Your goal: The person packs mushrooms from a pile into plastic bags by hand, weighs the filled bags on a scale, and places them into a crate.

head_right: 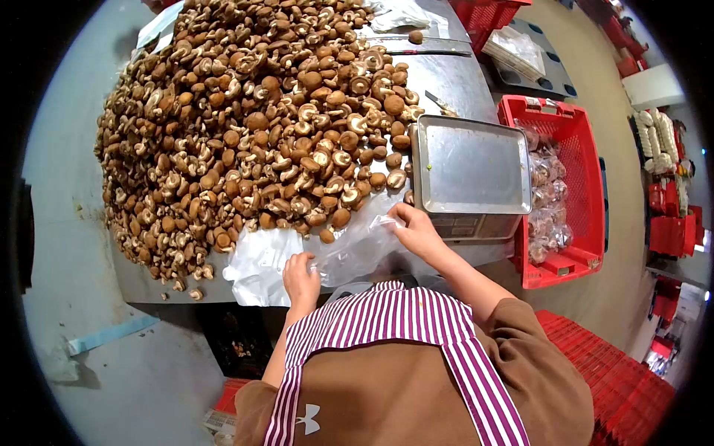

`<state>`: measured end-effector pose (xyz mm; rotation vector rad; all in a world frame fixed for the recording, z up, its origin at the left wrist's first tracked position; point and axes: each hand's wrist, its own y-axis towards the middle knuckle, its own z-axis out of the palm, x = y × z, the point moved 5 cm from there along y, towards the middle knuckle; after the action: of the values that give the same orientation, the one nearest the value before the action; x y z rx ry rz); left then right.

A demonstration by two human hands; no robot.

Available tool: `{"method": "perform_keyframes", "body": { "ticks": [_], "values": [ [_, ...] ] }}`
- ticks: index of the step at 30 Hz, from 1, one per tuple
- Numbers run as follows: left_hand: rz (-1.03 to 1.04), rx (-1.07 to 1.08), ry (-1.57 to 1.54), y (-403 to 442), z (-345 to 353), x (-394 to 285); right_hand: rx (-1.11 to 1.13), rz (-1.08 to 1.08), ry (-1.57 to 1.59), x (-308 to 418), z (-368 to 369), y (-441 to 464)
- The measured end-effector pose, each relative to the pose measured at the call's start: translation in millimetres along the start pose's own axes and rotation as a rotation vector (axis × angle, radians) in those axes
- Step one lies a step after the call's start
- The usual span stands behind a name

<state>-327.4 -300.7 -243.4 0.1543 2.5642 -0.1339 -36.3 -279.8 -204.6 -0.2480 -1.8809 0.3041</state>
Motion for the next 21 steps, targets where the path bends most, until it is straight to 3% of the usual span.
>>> {"method": "perform_keyframes", "body": {
  "ticks": [2, 3, 5, 6, 7, 9, 10, 11, 13, 14, 15, 17, 19, 21],
  "values": [
    [-0.18, 0.034, -0.118, -2, 11, 26, 0.193, 0.26, 0.528, 5, 13, -15],
    [-0.175, 0.038, -0.116, -3, 15, 36, 0.188, 0.26, 0.532, 1, 13, -20],
    [-0.698, 0.081, -1.09, -15, 38, 70, 0.456, 0.383, 1.03, -4, 22, -34],
    [-0.801, 0.057, -1.329, -14, 12, 43, 0.422, 0.419, 1.077, 5, 17, -38],
    [-0.801, 0.059, -1.326, -16, 16, 49, 0.42, 0.419, 1.079, -5, 17, -38],
    [-1.086, 0.028, -1.895, -20, 19, 37, 0.156, 0.548, 1.388, -36, 15, -35],
    [-1.277, 0.013, -1.713, -24, 11, 19, -0.085, 0.683, 1.389, -52, 18, -31],
    [-1.205, 0.166, -2.018, -42, 44, 55, -0.091, 0.684, 1.393, -56, 22, -29],
    [-1.149, 0.356, -1.97, -52, 49, 51, -0.311, 0.791, 1.539, -79, 28, -28],
    [-0.497, 0.812, -2.551, -53, 65, 52, -0.282, 0.798, 1.549, -97, 32, -33],
    [-0.501, 0.812, -2.548, -47, 50, 25, -0.283, 0.8, 1.552, -105, 35, -37],
    [-1.397, 0.015, -1.755, -58, 45, 17, -0.179, 0.795, 1.597, -112, 44, -43],
    [-1.376, 0.249, -1.81, -83, 101, 76, -0.244, 0.876, 1.517, -113, 50, -43],
    [-1.134, 0.457, -2.084, -73, 113, 86, -0.22, 0.869, 1.384, -131, 58, -36]
  ]
}}
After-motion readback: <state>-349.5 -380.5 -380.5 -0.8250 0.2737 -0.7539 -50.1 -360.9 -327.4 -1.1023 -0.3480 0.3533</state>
